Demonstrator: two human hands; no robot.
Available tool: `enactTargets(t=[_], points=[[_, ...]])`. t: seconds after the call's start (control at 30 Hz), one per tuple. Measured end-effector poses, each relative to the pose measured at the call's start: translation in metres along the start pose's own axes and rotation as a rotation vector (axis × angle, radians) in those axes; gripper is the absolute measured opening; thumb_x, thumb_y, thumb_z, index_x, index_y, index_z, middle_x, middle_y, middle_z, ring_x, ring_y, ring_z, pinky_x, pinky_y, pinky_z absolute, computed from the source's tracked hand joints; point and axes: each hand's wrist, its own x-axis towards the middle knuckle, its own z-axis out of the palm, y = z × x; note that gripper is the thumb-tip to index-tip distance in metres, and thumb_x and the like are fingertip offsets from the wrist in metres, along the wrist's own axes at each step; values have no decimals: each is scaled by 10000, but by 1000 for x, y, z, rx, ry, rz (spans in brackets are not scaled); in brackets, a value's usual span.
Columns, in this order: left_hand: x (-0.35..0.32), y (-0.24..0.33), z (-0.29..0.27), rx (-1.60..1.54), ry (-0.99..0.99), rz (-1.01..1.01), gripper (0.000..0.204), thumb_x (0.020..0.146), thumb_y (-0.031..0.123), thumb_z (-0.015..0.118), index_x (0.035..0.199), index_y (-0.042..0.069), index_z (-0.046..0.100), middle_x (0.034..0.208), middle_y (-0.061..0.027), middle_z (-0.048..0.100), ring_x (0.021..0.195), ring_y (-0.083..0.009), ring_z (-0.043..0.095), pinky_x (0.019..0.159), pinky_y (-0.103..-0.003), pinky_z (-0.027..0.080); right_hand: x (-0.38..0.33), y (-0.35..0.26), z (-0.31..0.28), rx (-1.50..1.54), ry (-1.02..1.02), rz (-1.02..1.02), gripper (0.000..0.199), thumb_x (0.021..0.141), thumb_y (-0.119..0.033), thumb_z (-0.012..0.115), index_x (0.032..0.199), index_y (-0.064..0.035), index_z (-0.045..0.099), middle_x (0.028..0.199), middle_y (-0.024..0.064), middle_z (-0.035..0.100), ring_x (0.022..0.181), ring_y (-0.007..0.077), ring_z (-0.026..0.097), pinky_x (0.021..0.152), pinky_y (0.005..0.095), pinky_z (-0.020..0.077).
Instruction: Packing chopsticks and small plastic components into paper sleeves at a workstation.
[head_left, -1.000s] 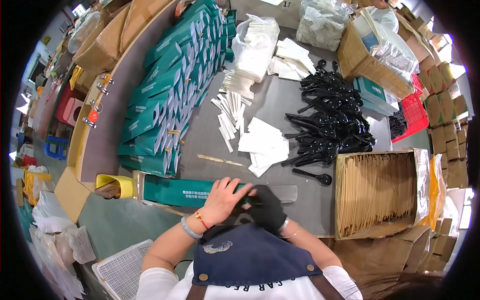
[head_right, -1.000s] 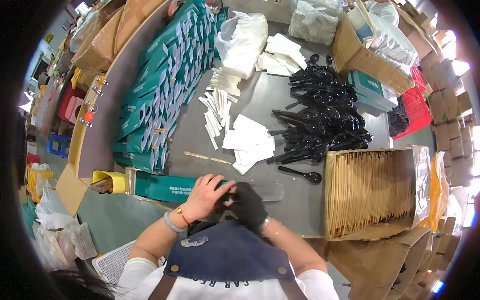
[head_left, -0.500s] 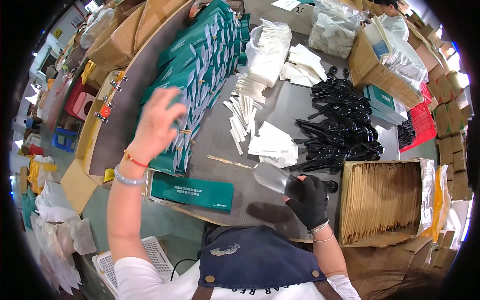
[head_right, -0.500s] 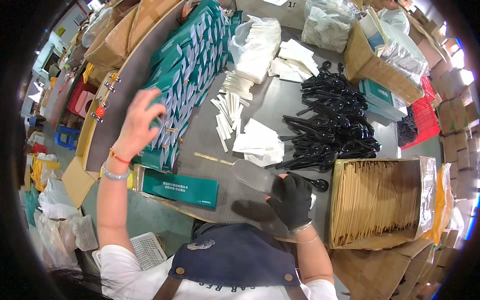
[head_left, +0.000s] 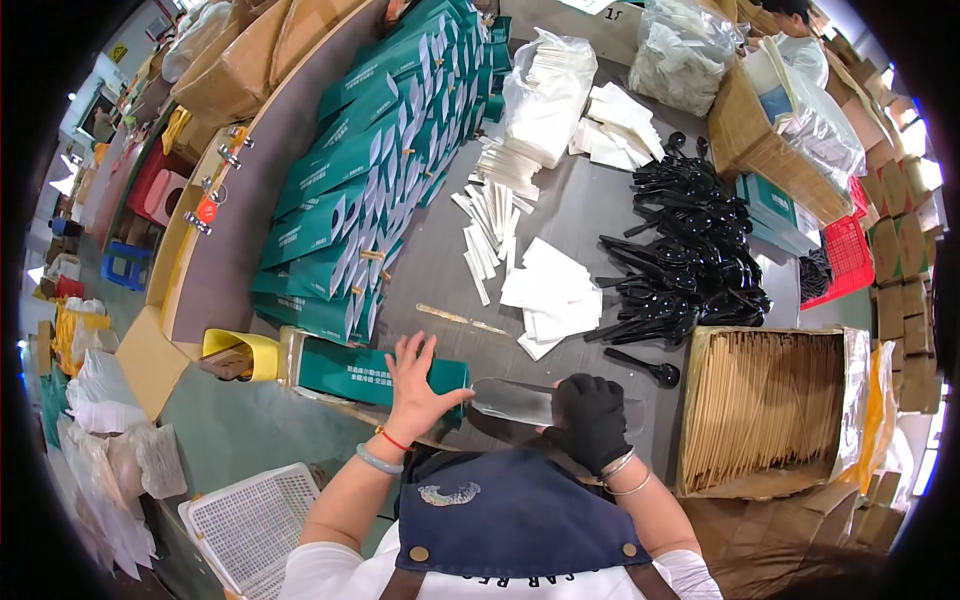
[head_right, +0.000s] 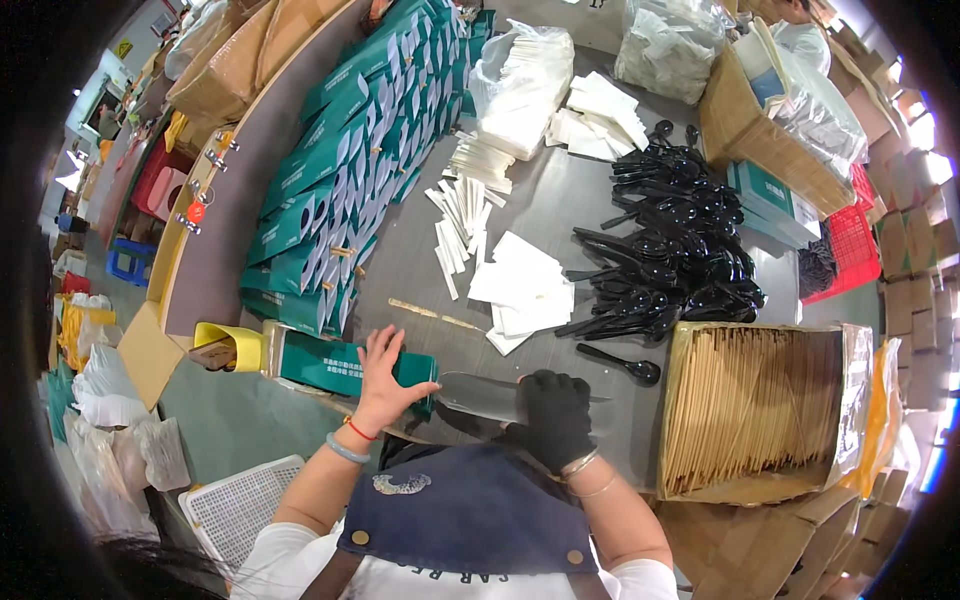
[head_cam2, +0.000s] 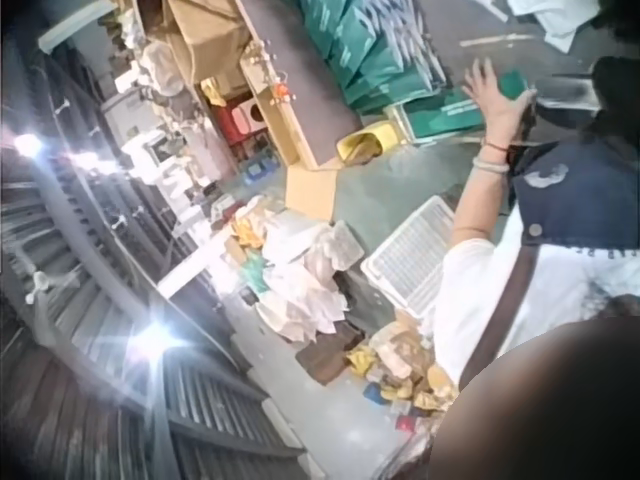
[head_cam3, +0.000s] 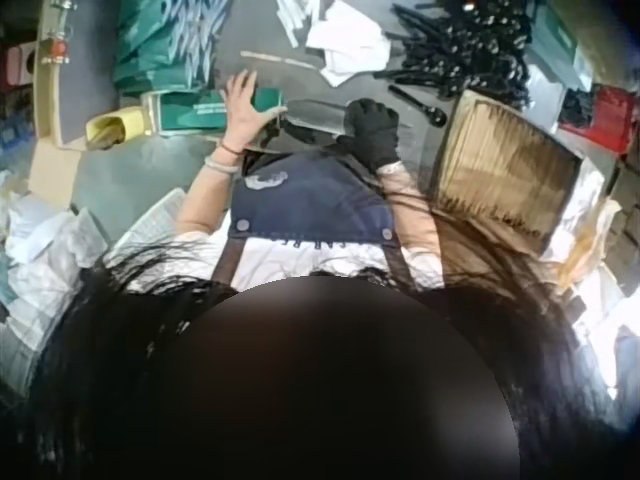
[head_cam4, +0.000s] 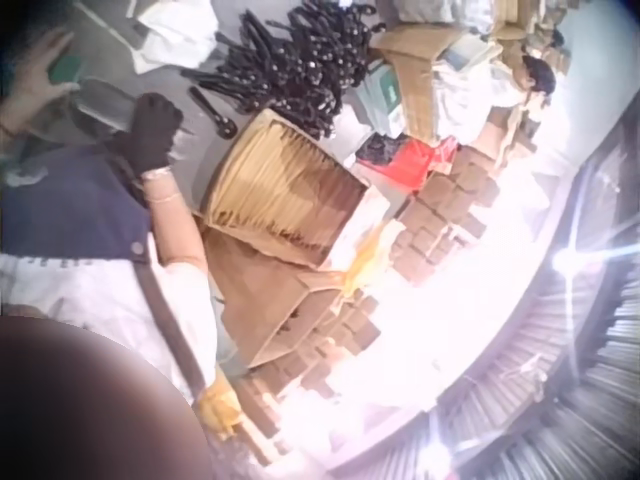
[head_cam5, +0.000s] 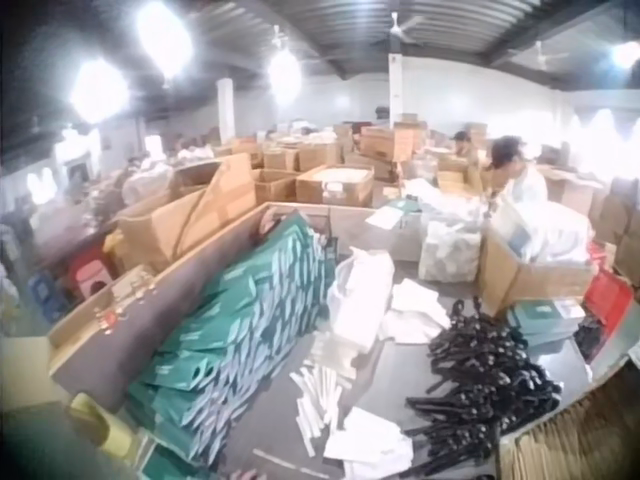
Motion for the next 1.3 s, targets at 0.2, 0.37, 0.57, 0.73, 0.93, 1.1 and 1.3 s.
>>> enactTargets(t=[0.2,0.37,0.57,0.73,0.93,1.1,1.3], points=[[12,17,-8,24,-76,30,870,677,381,841,1379,27,467,1458,-183,399,1405,-405,267,1146,-581,149,33,-36,48,145,66,-138,686,615,-412,824,1184,-101,600,1173,124,582,1095,309,534,931,473,372],[101,31,15,-189,-5,382,524,797,218,737,1276,73,582,1393,-168,456,1278,-402,392,1063,-505,330,34,-21,39,227,291,-124,637,636,-337,815,1189,-103,604,1160,97,590,1080,311,538,924,468,386],[194,43,34,178,110,451,418,815,161,690,1228,138,628,1334,-117,519,1224,-376,421,1026,-469,373,9,26,10,207,436,57,503,717,-260,802,1164,-100,635,1135,123,584,1077,324,531,952,442,398],[176,1,10,269,-103,566,401,803,129,686,1201,152,642,1410,-66,490,1279,-390,394,1061,-489,351,-41,65,-10,183,529,274,453,716,-62,783,1141,-61,628,1116,145,592,1086,334,543,943,399,443],[123,4,-14,233,17,593,325,763,98,716,1083,128,664,1245,-78,581,1167,-359,477,972,-451,412,-78,111,-19,121,740,382,416,701,-24,760,1096,-31,629,1071,165,618,1025,357,578,914,413,465],[118,3,1,223,123,369,169,740,125,750,889,105,671,907,-64,644,896,-292,579,779,-422,445,-150,208,6,5,850,832,310,836,-110,720,1090,33,615,1090,157,614,1033,319,587,908,387,474],[112,11,-4,202,76,401,129,738,128,754,783,90,639,749,-51,629,745,-274,601,714,-427,445,-184,243,8,3,499,1007,234,847,-71,670,1029,60,602,1023,181,609,955,343,601,862,402,483]])
